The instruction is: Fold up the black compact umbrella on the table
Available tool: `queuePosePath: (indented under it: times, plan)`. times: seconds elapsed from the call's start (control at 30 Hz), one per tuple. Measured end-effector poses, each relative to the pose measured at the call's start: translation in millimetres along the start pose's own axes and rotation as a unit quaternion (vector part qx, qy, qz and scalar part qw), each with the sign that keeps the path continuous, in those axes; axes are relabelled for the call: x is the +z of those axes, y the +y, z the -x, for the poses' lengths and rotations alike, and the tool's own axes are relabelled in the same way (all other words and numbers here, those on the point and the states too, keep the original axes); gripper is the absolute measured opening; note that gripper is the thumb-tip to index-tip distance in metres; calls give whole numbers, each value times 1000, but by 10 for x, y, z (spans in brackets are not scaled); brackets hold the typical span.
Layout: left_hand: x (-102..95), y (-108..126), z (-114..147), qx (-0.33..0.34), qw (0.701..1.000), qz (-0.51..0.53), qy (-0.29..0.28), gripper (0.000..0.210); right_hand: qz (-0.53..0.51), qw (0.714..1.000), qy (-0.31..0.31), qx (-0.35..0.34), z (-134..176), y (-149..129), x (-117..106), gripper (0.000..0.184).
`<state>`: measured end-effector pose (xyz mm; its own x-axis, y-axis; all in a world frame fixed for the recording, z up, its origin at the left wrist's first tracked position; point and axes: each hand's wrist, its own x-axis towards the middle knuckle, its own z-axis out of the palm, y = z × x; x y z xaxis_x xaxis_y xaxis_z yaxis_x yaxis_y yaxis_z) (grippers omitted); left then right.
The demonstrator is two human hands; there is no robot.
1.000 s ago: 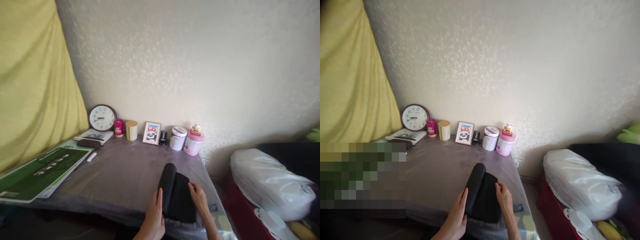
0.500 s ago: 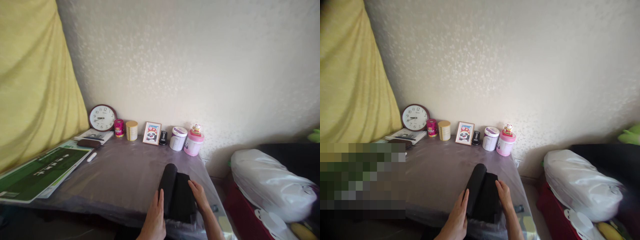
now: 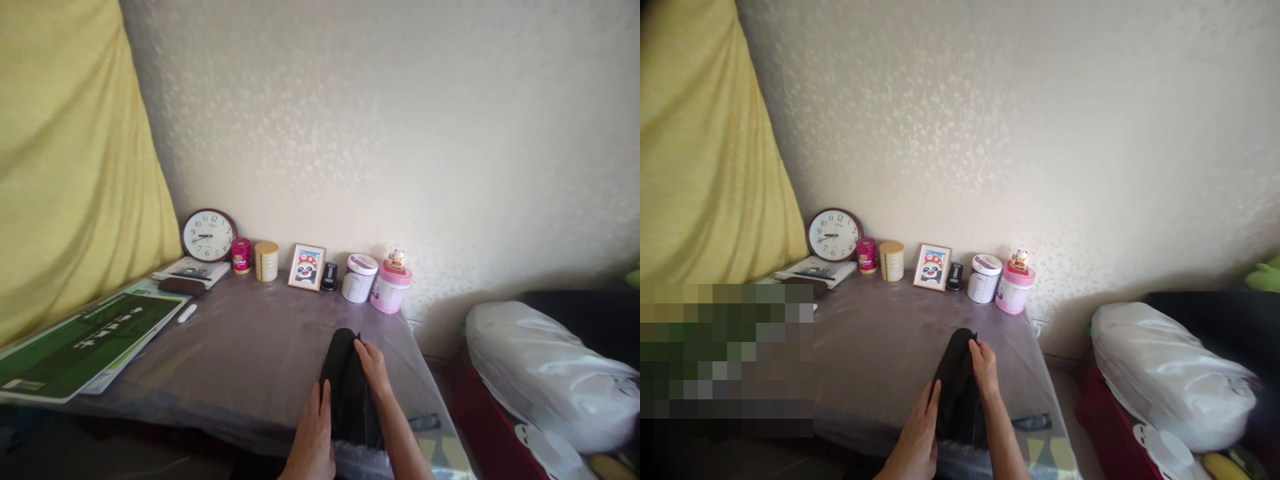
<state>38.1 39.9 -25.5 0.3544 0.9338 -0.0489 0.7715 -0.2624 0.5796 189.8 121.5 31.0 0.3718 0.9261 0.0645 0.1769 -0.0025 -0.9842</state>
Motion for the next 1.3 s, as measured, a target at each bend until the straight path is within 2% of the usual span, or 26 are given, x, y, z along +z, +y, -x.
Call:
queuePosePath:
  times: [0.23,0.4,0.57,0.7,0.87,0.93,1.0,1.07,1.1,1.2,1.3]
  plan:
    - [28,-26,-35,20,1000,10,1,93,126,990,43,-42,-140,156,279,42]
    - [31,-27,-25,24,999,4,26,87,182,983,14,-21,-132,205,402,38]
    - [-37,-1,7,16,1000,0,10,82,241,970,0,-26,-106,171,459,29]
    - [-111,10,29,10,1000,-21,-20,79,288,956,-51,-29,-40,90,500,27]
    - [-109,-130,77,28,998,-38,-40,75,325,941,-81,-50,16,14,520,20]
    - [-100,-207,107,34,999,-39,-15,69,322,941,-91,-50,23,-4,514,18]
    - [-118,-236,134,32,998,-38,42,57,323,940,-99,-52,31,-19,508,18]
    - [-168,-195,145,40,994,-37,94,47,330,936,-103,-60,49,-29,510,18]
    - [-200,-151,141,54,993,-37,101,45,337,934,-103,-67,61,-33,514,19]
    - [-278,7,93,88,993,-41,62,57,360,921,-114,-94,105,-35,539,19]
    - [-297,111,34,82,995,-44,16,76,369,912,-140,-116,159,-40,557,21]
